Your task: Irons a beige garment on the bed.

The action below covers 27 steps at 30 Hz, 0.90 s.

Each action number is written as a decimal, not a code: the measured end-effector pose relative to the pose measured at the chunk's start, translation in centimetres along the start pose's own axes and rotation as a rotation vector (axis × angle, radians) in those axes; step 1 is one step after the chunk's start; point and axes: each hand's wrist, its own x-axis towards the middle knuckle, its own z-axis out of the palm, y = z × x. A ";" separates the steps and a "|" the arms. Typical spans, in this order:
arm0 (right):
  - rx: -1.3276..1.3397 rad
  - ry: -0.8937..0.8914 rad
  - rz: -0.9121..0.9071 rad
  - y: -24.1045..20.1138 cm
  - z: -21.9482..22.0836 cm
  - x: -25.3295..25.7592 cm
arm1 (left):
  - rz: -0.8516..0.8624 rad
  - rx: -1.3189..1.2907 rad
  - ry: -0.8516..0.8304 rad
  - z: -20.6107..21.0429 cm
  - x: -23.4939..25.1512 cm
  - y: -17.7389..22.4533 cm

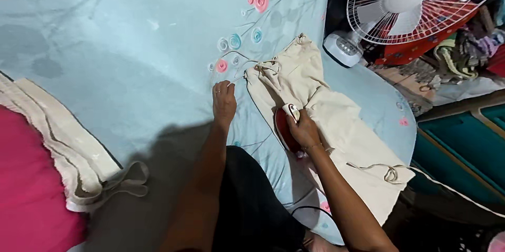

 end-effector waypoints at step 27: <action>0.133 0.059 0.114 -3.3 1.1 4.5 | 0.003 0.020 -0.020 0.2 0.1 -0.2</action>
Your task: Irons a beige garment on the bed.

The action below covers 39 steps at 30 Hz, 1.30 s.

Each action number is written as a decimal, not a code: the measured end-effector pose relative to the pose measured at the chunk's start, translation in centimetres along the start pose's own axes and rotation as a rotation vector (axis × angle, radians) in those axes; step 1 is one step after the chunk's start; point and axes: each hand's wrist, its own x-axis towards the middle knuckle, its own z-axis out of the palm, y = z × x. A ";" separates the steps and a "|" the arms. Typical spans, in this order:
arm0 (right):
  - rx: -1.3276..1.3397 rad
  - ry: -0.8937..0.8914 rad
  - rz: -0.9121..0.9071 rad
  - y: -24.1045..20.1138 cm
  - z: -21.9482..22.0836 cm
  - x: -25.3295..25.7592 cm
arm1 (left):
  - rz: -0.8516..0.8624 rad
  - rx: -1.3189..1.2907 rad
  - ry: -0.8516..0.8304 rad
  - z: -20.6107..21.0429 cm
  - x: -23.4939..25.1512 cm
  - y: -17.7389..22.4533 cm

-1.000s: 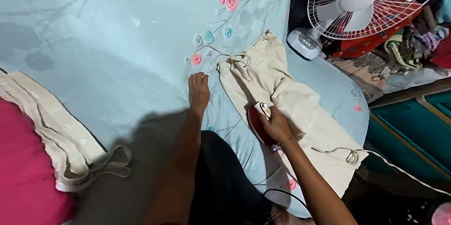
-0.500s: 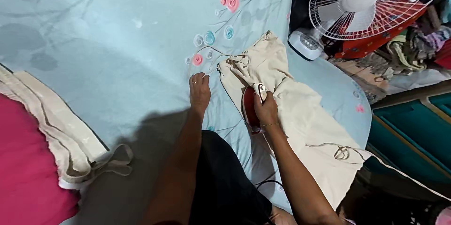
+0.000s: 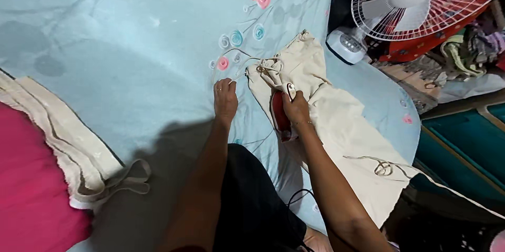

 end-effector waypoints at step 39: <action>-0.091 -0.012 0.043 0.4 -1.0 -0.6 | 0.008 -0.001 0.015 0.0 0.1 0.2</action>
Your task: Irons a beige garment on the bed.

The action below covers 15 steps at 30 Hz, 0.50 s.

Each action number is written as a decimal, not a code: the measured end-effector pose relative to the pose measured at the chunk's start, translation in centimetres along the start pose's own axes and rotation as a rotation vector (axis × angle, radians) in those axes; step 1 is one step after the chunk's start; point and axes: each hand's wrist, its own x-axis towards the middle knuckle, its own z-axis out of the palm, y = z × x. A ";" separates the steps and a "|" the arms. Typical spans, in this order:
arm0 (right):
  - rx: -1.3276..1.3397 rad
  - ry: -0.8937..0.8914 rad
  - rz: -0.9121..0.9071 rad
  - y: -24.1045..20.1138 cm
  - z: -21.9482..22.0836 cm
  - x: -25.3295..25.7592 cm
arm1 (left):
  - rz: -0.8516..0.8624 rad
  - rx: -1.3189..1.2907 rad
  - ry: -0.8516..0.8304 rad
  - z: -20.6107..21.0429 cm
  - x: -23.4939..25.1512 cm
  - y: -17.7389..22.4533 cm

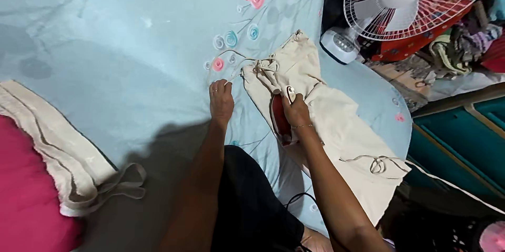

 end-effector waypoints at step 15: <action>-0.078 -0.148 -0.172 3.4 -0.5 -2.9 | -0.007 -0.004 -0.009 0.1 -0.2 -0.2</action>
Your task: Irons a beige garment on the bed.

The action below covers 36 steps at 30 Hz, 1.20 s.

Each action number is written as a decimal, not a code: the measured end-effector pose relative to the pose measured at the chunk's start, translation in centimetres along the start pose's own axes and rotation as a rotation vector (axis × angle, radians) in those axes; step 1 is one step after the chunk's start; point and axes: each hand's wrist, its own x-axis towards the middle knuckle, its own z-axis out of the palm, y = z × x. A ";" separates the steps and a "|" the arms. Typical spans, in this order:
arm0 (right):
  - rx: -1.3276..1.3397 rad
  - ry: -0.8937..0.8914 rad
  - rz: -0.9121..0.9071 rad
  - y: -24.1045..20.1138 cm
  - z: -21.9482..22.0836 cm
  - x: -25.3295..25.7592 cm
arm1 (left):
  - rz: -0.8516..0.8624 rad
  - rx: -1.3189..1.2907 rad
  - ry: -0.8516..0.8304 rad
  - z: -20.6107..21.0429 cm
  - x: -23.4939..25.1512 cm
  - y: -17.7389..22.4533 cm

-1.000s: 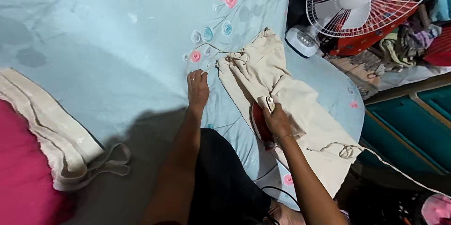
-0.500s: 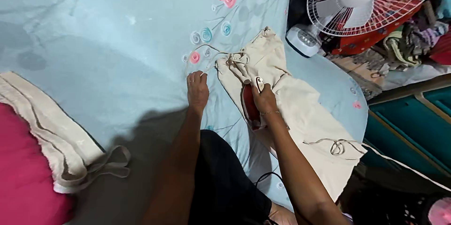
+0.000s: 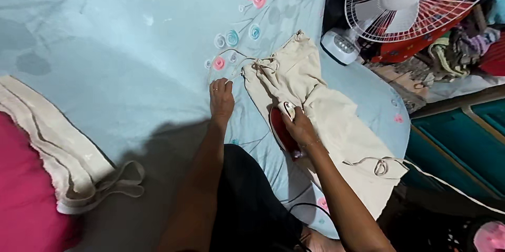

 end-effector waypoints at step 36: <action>0.011 0.119 0.100 2.1 0.2 -3.4 | 0.511 -0.166 -0.924 -1.2 10.4 15.6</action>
